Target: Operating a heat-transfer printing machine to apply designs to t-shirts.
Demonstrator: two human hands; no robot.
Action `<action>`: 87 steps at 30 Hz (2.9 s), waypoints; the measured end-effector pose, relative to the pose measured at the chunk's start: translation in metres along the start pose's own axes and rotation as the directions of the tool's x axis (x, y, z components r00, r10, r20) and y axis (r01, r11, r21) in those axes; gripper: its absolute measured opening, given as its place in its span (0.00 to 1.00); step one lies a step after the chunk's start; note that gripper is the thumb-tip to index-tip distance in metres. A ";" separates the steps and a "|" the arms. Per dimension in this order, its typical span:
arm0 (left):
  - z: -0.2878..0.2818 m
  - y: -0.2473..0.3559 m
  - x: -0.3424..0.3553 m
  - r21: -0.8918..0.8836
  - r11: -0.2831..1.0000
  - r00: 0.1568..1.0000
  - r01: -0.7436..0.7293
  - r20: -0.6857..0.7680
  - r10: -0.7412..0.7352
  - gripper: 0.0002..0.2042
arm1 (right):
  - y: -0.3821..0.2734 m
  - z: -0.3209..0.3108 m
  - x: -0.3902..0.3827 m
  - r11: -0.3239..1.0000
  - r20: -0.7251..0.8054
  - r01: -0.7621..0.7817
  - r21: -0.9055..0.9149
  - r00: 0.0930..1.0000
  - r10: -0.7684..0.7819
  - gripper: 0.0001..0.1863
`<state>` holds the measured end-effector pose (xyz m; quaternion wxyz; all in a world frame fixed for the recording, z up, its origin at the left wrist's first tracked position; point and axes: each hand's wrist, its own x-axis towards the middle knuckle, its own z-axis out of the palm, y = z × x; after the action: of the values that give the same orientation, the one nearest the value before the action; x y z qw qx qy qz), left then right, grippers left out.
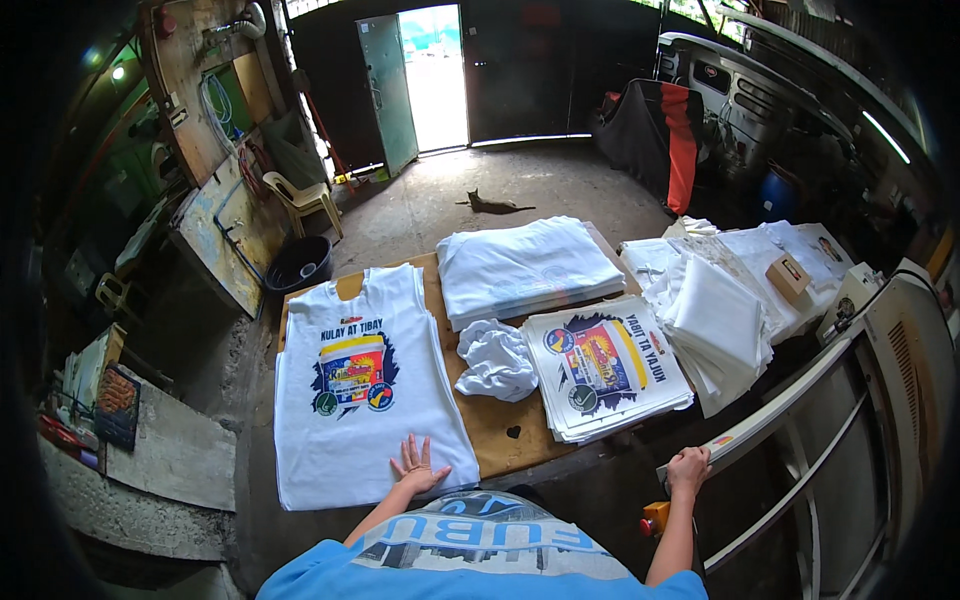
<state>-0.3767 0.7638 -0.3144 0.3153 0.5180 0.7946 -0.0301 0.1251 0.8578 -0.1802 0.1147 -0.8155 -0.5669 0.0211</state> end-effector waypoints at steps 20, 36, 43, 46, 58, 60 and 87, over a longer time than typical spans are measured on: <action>0.002 -0.004 0.008 -0.015 1.000 0.999 -0.018 -0.037 0.017 0.48 | 0.001 0.007 0.001 1.000 -0.050 0.015 -0.024 0.999 -0.016 0.08; 0.003 -0.002 0.007 0.010 1.000 1.000 0.012 0.008 -0.012 0.49 | 0.002 0.007 0.003 0.999 -0.007 0.016 -0.028 1.000 -0.016 0.08; 0.006 -0.004 0.008 -0.013 1.000 1.000 0.015 -0.013 -0.016 0.48 | -0.001 0.004 0.002 1.000 -0.003 0.003 -0.022 1.000 -0.004 0.08; 0.005 -0.003 0.007 -0.003 1.000 1.000 0.013 0.005 -0.013 0.47 | -0.002 0.003 0.002 1.000 0.003 0.000 -0.017 1.000 0.000 0.08; 0.002 -0.002 0.006 0.008 1.000 1.000 0.010 0.018 -0.011 0.47 | 0.004 0.008 0.003 0.999 -0.015 -0.014 -0.037 1.000 0.013 0.08; 0.006 -0.005 0.004 -0.001 1.000 0.998 0.016 0.061 -0.016 0.48 | 0.005 0.010 0.001 0.999 -0.029 -0.015 -0.032 0.999 0.014 0.08; 0.006 -0.006 -0.002 -0.011 1.000 0.998 -0.012 -0.054 0.011 0.47 | 0.007 0.008 0.002 0.999 -0.033 0.029 -0.037 0.999 -0.030 0.08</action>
<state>-0.3779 0.7574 -0.3200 0.2969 0.5213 0.8000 -0.0098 0.1312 0.8581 -0.1890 0.1094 -0.8093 -0.5771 -0.0045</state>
